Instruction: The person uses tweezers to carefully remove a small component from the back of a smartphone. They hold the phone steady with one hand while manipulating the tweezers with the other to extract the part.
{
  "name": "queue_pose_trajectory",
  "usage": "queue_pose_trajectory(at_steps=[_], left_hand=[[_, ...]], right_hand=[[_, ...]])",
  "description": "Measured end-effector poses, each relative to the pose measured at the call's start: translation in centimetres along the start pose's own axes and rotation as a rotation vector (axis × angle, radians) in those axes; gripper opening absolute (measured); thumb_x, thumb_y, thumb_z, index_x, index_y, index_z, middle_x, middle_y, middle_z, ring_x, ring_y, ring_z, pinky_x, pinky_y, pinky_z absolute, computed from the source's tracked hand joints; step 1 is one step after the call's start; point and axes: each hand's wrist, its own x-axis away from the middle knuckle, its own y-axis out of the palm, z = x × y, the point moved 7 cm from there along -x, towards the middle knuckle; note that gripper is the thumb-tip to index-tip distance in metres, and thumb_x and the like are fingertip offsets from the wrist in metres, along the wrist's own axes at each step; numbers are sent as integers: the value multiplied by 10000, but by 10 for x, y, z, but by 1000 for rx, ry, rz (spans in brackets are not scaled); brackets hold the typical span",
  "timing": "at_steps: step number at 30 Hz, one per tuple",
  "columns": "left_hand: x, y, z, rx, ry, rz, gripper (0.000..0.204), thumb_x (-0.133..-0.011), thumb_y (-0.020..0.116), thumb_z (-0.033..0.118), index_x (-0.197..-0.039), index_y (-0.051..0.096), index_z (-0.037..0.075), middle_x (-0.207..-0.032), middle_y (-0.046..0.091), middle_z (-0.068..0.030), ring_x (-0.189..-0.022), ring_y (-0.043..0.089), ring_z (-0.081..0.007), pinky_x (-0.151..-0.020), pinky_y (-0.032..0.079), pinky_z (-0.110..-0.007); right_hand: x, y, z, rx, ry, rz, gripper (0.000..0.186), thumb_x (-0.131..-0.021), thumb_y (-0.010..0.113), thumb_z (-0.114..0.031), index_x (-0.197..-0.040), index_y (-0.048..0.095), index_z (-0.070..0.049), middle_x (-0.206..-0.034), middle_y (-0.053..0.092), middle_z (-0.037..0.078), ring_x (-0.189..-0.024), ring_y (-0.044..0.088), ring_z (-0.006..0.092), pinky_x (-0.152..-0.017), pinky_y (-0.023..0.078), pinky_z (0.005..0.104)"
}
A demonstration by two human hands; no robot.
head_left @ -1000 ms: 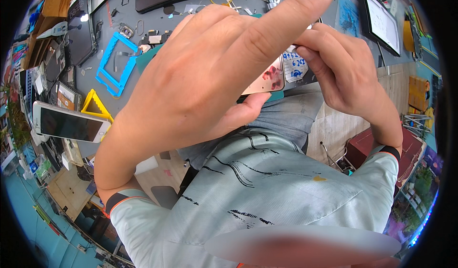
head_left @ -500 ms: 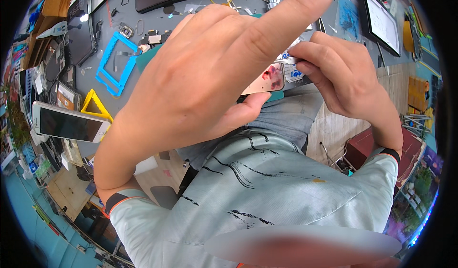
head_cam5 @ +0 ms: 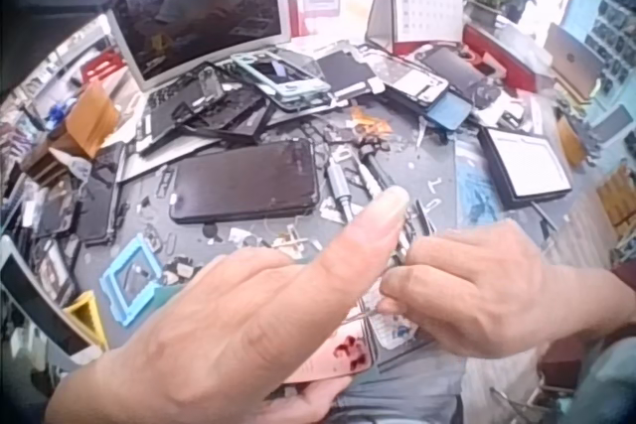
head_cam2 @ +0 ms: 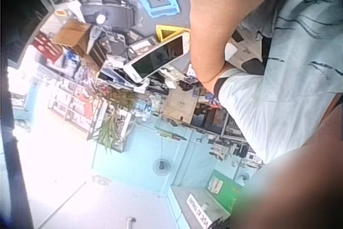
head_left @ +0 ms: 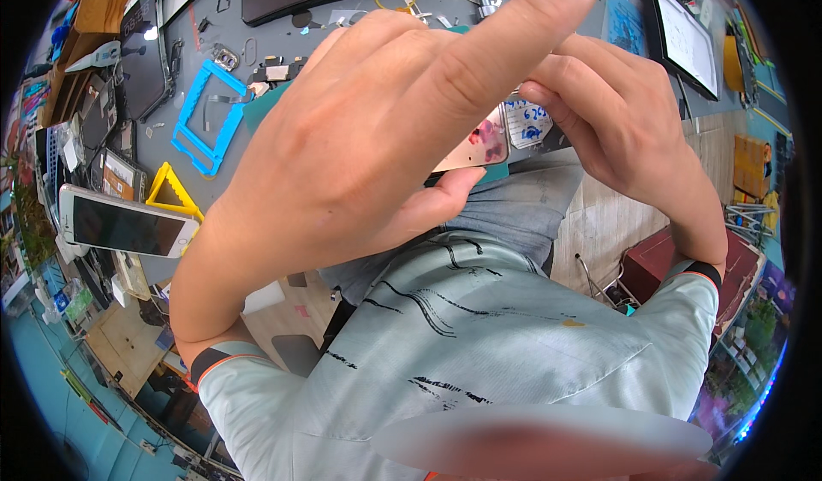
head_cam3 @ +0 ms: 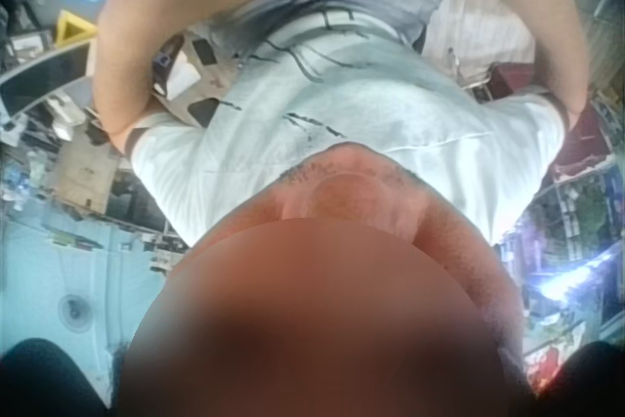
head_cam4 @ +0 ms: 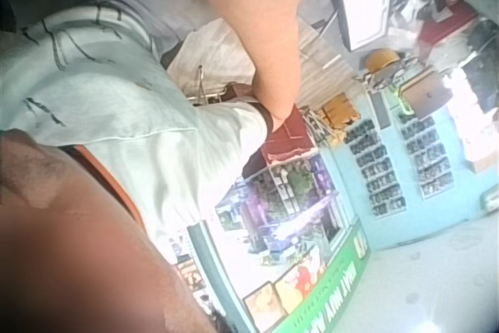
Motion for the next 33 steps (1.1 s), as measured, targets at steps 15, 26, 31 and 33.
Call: queue_pose_trajectory(at_steps=[15,26,31,33], left_hand=[[-7,-5,7,-61,-56,-65,1099,-682,849,-26,-1718,501,87,-997,655,-94,-916,621,-348,-865,536,-484],[-2,-2,3,-27,4,0,1096,-675,879,2,-1703,505,73,-1040,655,-90,-963,634,-352,-877,544,-484],[-3,-2,4,-25,-8,-9,1072,-681,884,10,-1686,517,66,-1052,662,-94,-977,644,-356,-885,547,-487],[-3,-3,4,-26,-14,-10,1062,-683,886,14,-1680,522,63,-1057,664,-96,-982,648,-357,-889,548,-488]], right_hand=[[5,4,7,-41,-153,65,340,-938,883,-100,-1222,728,3,-1186,783,193,-852,792,332,-675,616,389],[1,4,11,-13,-115,13,248,-987,839,-120,-1180,752,9,-1055,758,153,-790,724,335,-637,541,425],[-5,4,8,-4,-55,23,216,-1033,788,-107,-1208,747,13,-1007,738,154,-797,702,359,-665,532,443],[-7,3,7,-7,-33,-9,205,-1047,768,-96,-1220,746,13,-1007,736,161,-803,703,363,-672,532,448]])
